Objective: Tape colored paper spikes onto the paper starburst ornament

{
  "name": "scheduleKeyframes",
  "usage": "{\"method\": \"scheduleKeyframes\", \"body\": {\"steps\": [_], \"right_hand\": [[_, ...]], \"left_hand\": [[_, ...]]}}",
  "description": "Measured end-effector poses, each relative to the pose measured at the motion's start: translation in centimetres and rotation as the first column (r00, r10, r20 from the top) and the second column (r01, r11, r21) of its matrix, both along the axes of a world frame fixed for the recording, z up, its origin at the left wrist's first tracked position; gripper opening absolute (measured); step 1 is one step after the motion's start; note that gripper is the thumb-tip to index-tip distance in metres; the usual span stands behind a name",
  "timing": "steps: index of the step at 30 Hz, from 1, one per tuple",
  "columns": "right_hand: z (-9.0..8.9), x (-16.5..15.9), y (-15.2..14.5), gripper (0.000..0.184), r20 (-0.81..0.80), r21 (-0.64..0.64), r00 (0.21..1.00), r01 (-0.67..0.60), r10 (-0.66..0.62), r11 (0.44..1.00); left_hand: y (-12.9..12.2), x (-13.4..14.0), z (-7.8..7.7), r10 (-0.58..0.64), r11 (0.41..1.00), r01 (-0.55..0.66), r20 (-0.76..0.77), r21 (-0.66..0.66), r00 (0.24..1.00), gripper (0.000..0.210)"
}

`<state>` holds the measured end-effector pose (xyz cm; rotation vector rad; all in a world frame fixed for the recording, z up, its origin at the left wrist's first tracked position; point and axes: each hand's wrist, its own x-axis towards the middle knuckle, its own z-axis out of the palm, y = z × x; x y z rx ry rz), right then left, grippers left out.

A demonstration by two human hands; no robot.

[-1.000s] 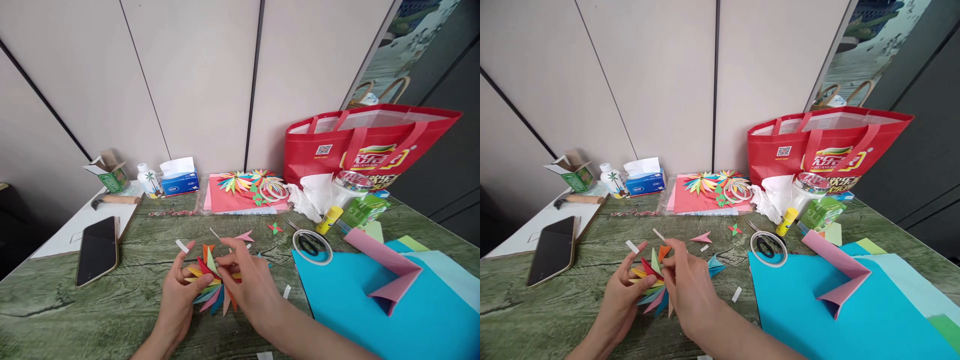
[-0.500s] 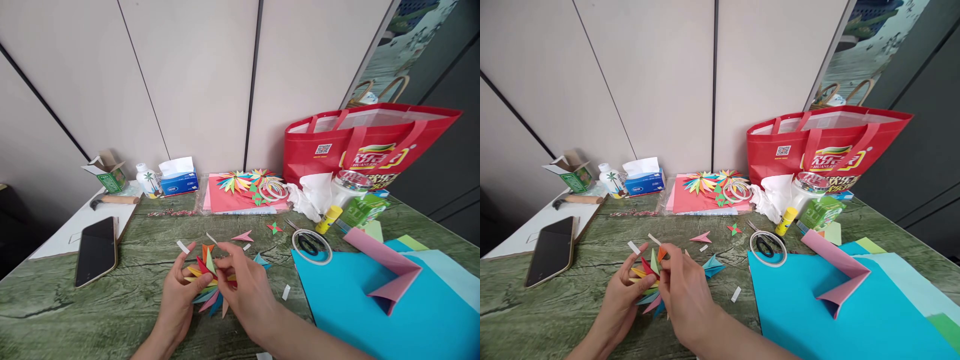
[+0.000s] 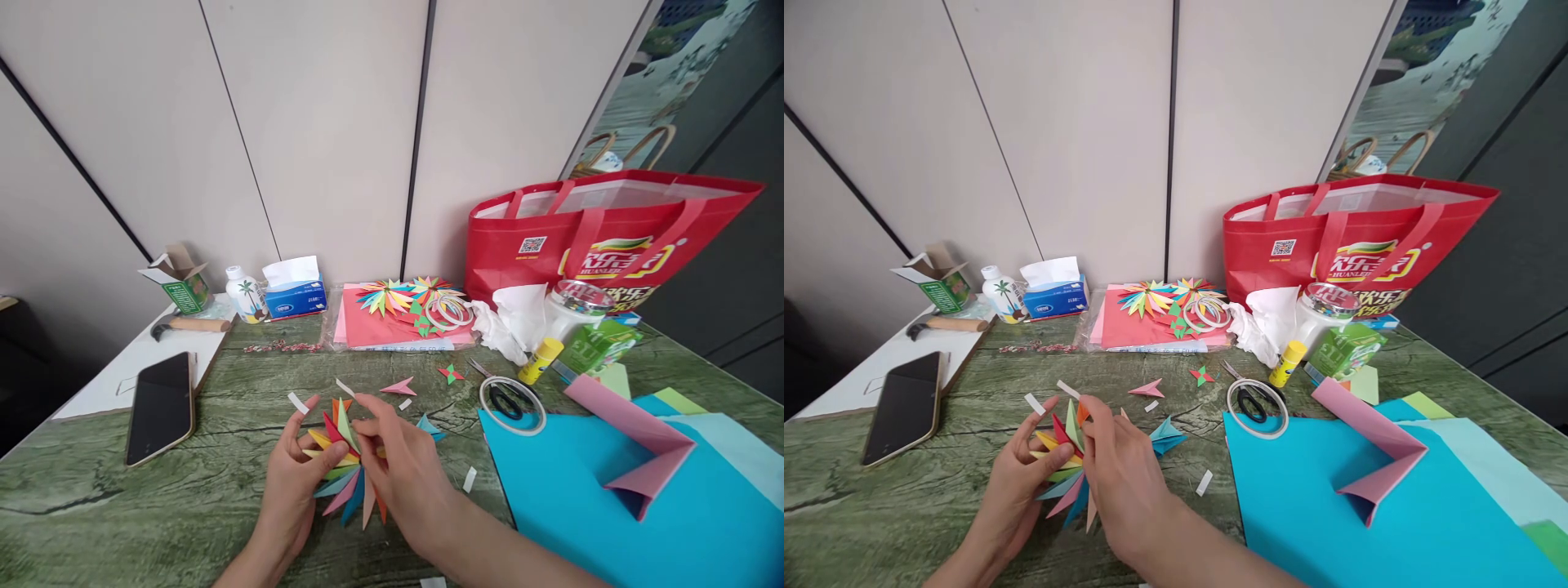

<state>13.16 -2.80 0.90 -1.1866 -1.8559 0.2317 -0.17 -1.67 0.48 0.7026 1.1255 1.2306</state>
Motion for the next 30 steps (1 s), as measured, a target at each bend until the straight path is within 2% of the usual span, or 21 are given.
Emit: {"method": "scheduleKeyframes", "body": {"steps": [4, 10, 14, 20, 26, 30], "right_hand": [[0.07, 0.36, 0.16, 0.041, -0.018, -0.081, 0.999, -0.04, 0.039, 0.996], [0.29, 0.47, -0.17, 0.038, 0.015, 0.012, 1.0, -0.01, 0.01, 1.0], [0.07, 0.23, -0.04, 0.039, -0.008, -0.065, 1.0, -0.021, 0.021, 0.998], [-0.36, 0.01, 0.13, 0.05, -0.079, -0.181, 0.996, -0.057, 0.043, 0.982], [0.1, 0.03, 0.13, 0.055, -0.004, -0.2, 1.0, -0.018, 0.018, 0.98], [0.3, -0.06, 0.03, 0.054, 0.042, -0.206, 0.999, -0.007, 0.016, 0.978]], "left_hand": [[0.07, -0.06, 0.0, 0.009, 1.0, -0.009, 0.017, 0.006, 1.0, 0.084], [0.19, -0.25, -0.32, 0.047, 0.999, -0.047, -0.009, 0.023, 0.999, 0.082], [0.14, -0.36, -0.59, 0.044, 0.997, -0.041, -0.041, 0.061, 0.998, 0.082], [-0.03, -0.32, -0.72, 0.045, 0.993, -0.033, -0.099, 0.114, 0.994, 0.086], [-0.25, -0.1, -0.77, 0.037, 0.988, -0.013, -0.155, 0.152, 0.987, 0.078], [-0.3, -0.01, -0.55, 0.038, 0.991, -0.015, -0.168, 0.136, 0.985, 0.082]]}}
